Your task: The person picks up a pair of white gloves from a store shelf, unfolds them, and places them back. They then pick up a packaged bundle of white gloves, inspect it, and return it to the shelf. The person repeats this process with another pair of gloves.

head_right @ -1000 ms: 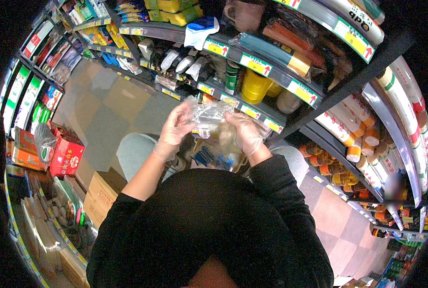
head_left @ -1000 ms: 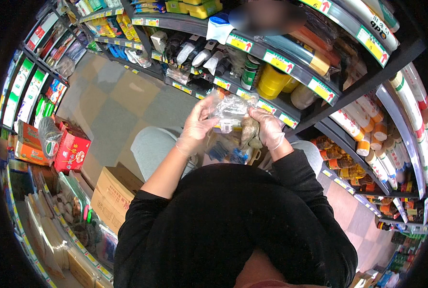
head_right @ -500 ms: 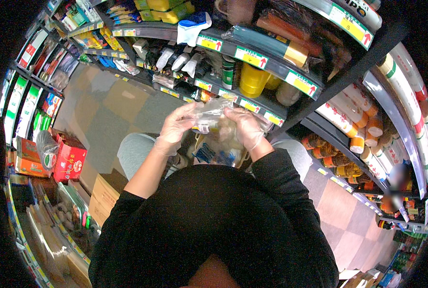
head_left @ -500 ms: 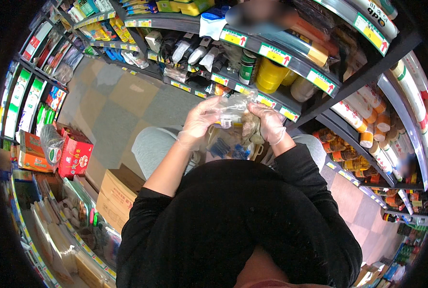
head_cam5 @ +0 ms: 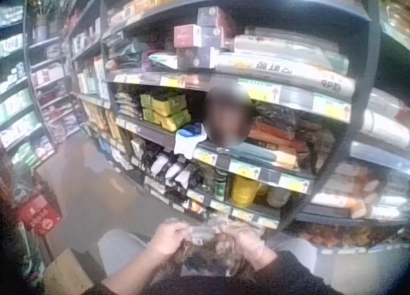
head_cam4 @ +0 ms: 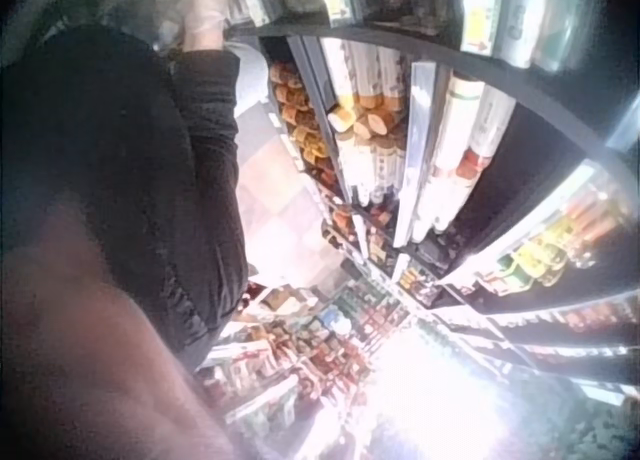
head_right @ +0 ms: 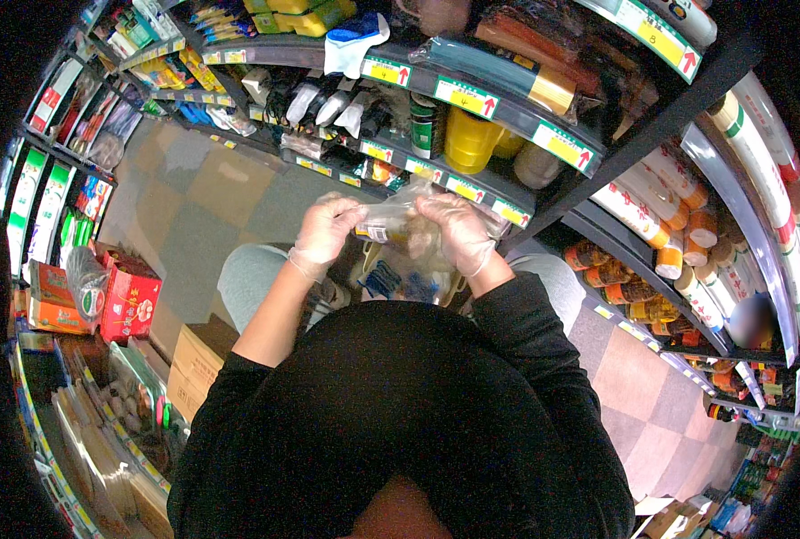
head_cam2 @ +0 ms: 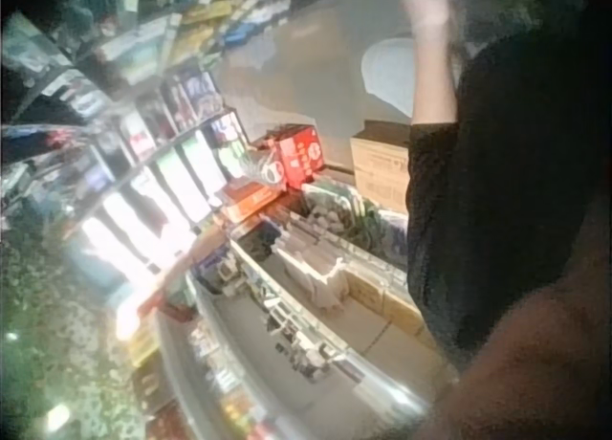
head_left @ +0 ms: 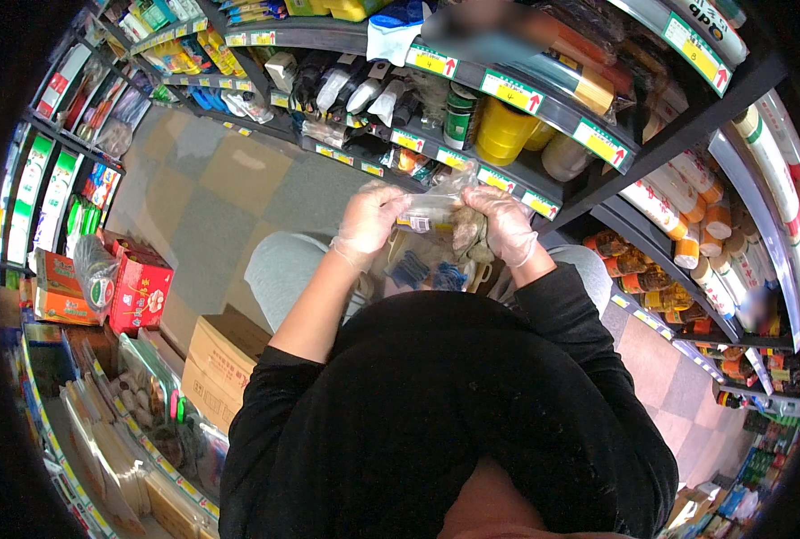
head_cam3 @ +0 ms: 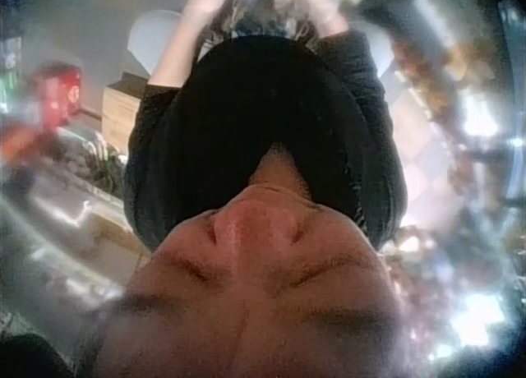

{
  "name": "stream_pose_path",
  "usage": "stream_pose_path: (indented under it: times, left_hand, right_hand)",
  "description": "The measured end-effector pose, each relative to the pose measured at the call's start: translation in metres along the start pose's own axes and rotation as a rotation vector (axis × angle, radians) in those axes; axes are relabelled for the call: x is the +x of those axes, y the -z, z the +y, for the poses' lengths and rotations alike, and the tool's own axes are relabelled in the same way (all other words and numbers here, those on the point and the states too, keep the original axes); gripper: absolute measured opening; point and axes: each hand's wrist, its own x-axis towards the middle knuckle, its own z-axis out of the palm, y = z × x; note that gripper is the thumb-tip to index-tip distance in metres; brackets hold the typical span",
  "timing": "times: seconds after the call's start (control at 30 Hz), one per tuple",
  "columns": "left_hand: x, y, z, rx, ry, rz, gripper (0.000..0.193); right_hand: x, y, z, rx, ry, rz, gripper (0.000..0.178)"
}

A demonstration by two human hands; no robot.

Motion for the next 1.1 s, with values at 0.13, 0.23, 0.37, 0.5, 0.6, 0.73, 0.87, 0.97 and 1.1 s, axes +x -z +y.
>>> stream_pose_path:
  times: [0.13, 0.23, 0.37, 0.5, 0.6, 0.73, 0.87, 0.97, 1.1]
  left_hand:
    - [0.001, 0.005, 0.01, 0.283, -0.37, 0.192, 0.013]
    - [0.002, 0.005, 0.025, -0.036, -0.335, 0.059, 0.013]
    - [-0.005, 0.002, 0.039, -0.41, 0.079, -0.077, 0.011]
    - [-0.003, 0.002, 0.05, -0.61, 0.171, -0.054, 0.01]
    - [-0.002, 0.009, 0.053, -0.579, 0.173, -0.062, 0.01]
    - [-0.002, 0.006, 0.047, -0.527, 0.15, -0.08, 0.01]
    - [0.0, 0.006, 0.038, -0.627, 0.195, -0.106, 0.008]
    - [0.001, 0.006, 0.033, -0.589, 0.172, -0.109, 0.009]
    - [0.004, 0.0, 0.027, -0.625, 0.19, -0.103, 0.01]
  right_hand:
    - [0.01, 0.011, 0.005, -0.11, 0.152, -0.024, 0.015]
    - [0.013, 0.02, 0.005, -0.18, 0.192, -0.055, 0.017]
    - [0.007, 0.015, -0.008, -0.231, 0.088, 0.041, 0.02]
    - [0.006, 0.023, -0.018, -0.344, 0.128, 0.129, 0.031]
    - [-0.002, 0.008, -0.031, -0.496, 0.513, 0.17, 0.05]
    - [-0.006, -0.001, -0.042, -0.9, 0.716, -0.143, 0.071]
    - [0.009, 0.009, -0.024, -0.807, 0.439, -0.235, 0.038]
    - [0.001, 0.006, -0.033, -0.572, -0.003, -0.184, 0.01]
    - [-0.002, 0.005, -0.034, -0.393, -0.046, -0.146, 0.006]
